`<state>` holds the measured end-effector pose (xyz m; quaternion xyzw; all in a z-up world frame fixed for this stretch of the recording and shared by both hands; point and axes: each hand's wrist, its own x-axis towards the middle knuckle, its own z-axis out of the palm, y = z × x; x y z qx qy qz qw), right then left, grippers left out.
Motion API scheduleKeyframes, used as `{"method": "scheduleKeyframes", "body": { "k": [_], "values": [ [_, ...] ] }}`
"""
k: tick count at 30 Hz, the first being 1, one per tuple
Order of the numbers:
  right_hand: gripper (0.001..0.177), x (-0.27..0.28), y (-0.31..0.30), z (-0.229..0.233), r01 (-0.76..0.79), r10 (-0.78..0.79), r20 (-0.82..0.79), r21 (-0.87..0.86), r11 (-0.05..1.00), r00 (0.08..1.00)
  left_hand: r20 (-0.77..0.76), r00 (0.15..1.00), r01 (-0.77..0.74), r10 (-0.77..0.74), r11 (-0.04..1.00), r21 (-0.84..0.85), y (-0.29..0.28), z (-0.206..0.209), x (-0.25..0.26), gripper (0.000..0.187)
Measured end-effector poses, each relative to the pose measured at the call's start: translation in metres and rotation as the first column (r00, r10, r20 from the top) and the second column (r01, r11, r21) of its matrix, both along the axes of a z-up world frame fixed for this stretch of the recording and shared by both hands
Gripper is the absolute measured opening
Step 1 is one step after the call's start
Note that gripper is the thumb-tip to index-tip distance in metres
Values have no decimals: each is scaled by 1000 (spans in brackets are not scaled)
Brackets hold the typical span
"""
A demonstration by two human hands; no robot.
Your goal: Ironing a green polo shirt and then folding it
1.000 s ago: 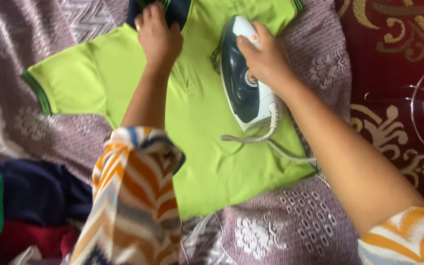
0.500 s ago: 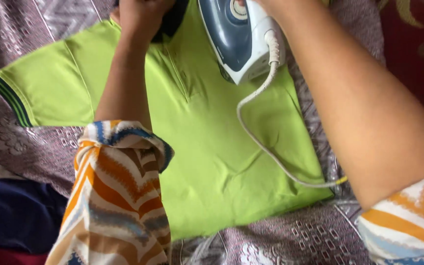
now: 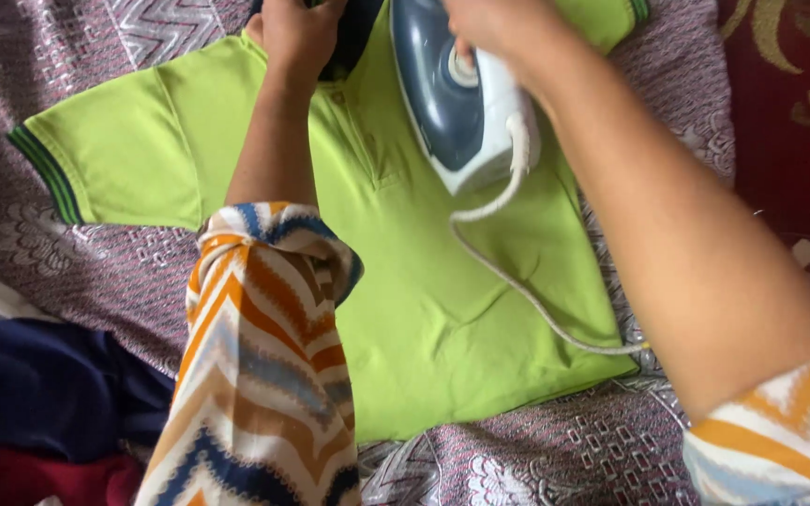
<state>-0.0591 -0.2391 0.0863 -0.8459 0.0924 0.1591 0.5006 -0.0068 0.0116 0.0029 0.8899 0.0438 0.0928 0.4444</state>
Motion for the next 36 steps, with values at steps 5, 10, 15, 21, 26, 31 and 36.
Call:
{"method": "scheduleKeyframes", "body": {
  "k": [5, 10, 15, 21, 26, 31, 36],
  "values": [
    [17, 35, -19, -30, 55, -51, -90, 37, 998, 995, 232, 966, 164, -110, 960, -226, 8, 35, -56, 34],
    [28, -34, 19, 46, 53, -57, 40, 106, 993, 998, 281, 949, -167, 142, 984, 67, 5, 69, -213, 12],
    [45, -137, 43, 77, 18, -30, 129, 99, 995, 991, 285, 959, -80, -9, 951, 299, 23, 59, -270, 12],
    [61, -158, 35, 62, 14, 8, 174, -123, 992, 985, 278, 960, -62, -34, 942, 329, 24, 56, -270, 13],
    [59, -144, 1, 45, 74, 13, 263, -319, 945, 965, 235, 971, -47, -33, 944, 325, 28, 55, -275, 13],
    [64, -160, -14, 87, 356, 484, 522, -846, 397, 702, 219, 974, -84, 61, 992, 95, 29, 58, -248, 14],
    [31, -114, 102, 40, 115, 98, 496, -382, 917, 863, 244, 966, -10, 90, 951, -311, 13, 51, -162, 2]
  ]
}}
